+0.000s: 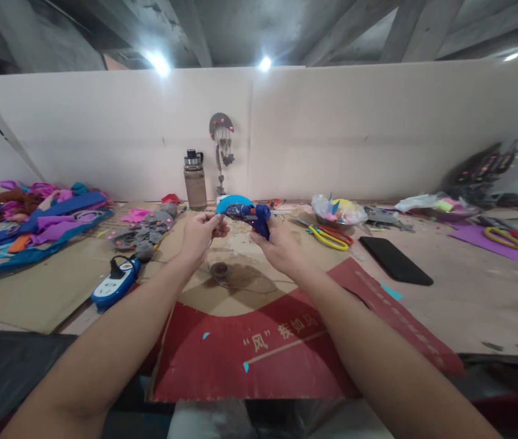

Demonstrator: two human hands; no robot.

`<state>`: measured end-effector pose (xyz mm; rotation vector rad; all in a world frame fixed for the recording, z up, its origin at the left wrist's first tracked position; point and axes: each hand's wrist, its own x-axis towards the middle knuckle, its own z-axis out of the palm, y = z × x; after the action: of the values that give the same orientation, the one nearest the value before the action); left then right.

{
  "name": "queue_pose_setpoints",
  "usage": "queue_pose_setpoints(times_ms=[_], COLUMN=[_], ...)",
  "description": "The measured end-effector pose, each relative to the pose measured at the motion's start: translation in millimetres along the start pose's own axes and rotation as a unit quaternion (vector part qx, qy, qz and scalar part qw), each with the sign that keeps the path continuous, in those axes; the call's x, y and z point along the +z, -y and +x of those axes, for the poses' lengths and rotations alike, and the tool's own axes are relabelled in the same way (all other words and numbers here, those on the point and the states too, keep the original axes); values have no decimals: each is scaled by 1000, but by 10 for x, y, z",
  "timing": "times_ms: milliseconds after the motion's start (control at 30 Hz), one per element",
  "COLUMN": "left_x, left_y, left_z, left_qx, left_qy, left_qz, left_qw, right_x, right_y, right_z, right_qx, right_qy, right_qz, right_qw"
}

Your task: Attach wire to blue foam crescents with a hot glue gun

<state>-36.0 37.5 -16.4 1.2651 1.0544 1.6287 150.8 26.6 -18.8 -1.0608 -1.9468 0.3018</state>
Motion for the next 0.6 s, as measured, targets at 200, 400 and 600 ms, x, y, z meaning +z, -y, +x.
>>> queue_pose_setpoints(times_ms=[200, 400, 600], left_x=[-7, -20, -21], left_y=[-4, -6, -11], left_z=[7, 14, 20], left_qx=[12, 17, 16], left_qy=[0, -5, -12], left_qz=[-4, -16, -15], left_qw=[1000, 1000, 1000], right_x=[-16, -23, -25], right_y=[9, 17, 14], right_z=[-4, -2, -1], right_qx=[-3, 13, 6], right_qy=[-1, 4, 2], right_qz=[-3, -25, -25], right_qw=[1000, 1000, 1000])
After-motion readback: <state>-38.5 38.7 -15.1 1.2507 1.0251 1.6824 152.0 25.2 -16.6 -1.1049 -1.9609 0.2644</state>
